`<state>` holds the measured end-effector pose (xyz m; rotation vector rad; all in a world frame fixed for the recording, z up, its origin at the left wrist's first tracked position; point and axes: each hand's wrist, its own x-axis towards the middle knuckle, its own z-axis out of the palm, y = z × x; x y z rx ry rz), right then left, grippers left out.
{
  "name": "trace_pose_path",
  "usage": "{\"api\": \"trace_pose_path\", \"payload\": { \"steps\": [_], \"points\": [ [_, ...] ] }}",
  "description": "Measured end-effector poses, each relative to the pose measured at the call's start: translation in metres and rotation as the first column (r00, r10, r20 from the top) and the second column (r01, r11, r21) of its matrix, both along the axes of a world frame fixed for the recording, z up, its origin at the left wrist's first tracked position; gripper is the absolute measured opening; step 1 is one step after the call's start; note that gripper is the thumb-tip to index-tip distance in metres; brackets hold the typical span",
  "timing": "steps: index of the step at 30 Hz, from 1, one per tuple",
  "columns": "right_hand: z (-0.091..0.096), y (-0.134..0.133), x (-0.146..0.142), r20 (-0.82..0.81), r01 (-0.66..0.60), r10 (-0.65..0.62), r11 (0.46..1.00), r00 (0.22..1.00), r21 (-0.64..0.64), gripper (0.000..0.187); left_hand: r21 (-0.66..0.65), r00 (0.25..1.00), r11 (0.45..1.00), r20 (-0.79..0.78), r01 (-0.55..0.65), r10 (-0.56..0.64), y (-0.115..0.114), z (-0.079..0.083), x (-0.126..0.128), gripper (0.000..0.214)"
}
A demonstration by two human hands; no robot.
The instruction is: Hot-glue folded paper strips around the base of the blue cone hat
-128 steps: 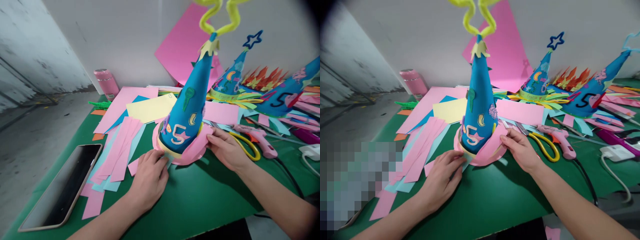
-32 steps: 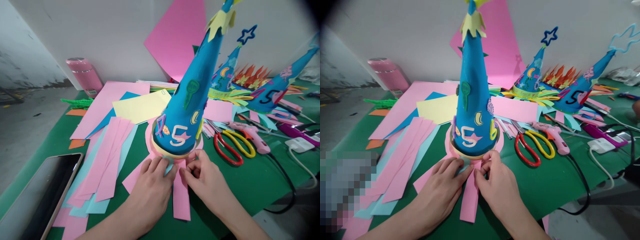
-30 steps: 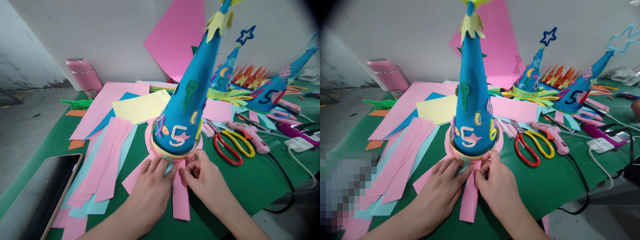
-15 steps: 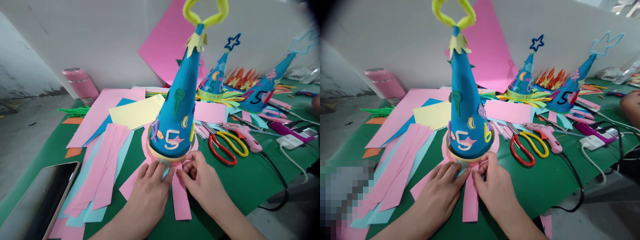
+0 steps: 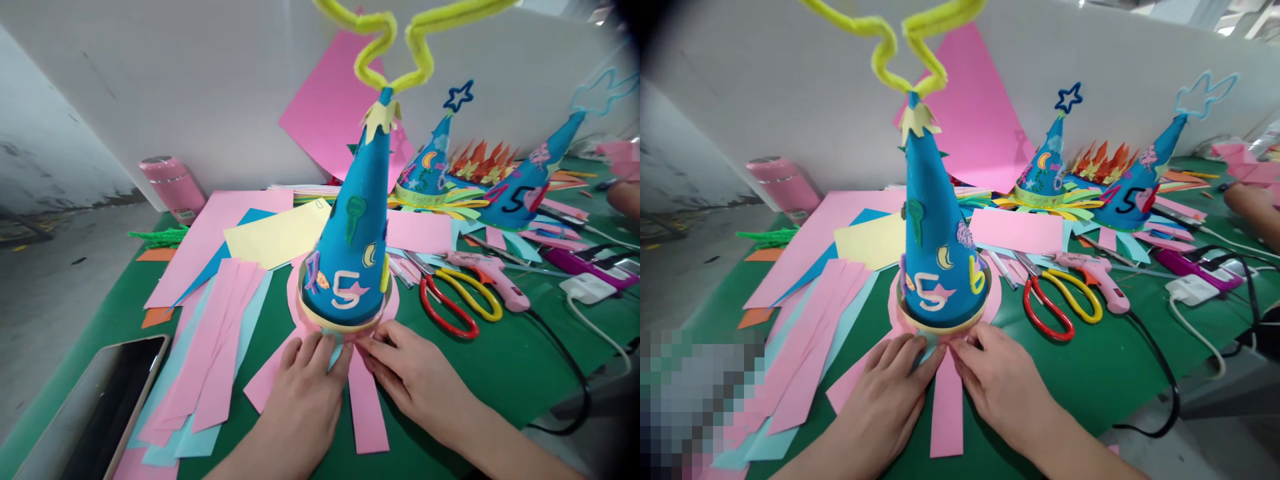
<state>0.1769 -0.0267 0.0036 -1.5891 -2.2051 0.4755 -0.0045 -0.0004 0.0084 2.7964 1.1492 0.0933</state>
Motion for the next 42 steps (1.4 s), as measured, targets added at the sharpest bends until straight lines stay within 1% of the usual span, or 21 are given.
{"api": "trace_pose_path", "payload": {
  "steps": [7,13,21,29,36,42],
  "points": [
    [0.000,0.003,0.002,0.018,-0.031,0.031,0.999,0.999,-0.009,0.030,-0.019,0.999,0.999,-0.021,-0.036,0.035,0.003,0.001,0.004,0.056],
    [0.000,0.004,0.003,0.015,-0.035,0.035,0.999,0.999,0.007,0.029,-0.059,0.997,0.996,-0.039,-0.064,0.062,0.004,0.005,0.007,0.053],
    [0.000,0.005,0.005,0.000,-0.060,0.061,0.998,0.998,0.008,0.027,-0.093,0.996,0.993,-0.045,-0.075,0.071,0.006,0.004,0.009,0.049],
    [-0.001,0.003,0.007,0.012,-0.079,0.079,0.996,0.997,0.034,0.027,-0.080,0.995,0.994,-0.064,-0.078,0.073,0.005,0.006,0.010,0.051],
    [-0.002,0.004,0.008,0.020,-0.072,0.071,0.997,0.997,0.039,0.028,-0.061,0.996,0.995,-0.046,-0.081,0.078,0.005,0.005,0.010,0.048],
    [-0.001,0.006,0.007,0.017,-0.068,0.067,0.997,0.998,0.033,0.026,-0.012,0.997,0.997,0.021,-0.075,0.075,0.004,0.001,0.009,0.046]
  ]
}}
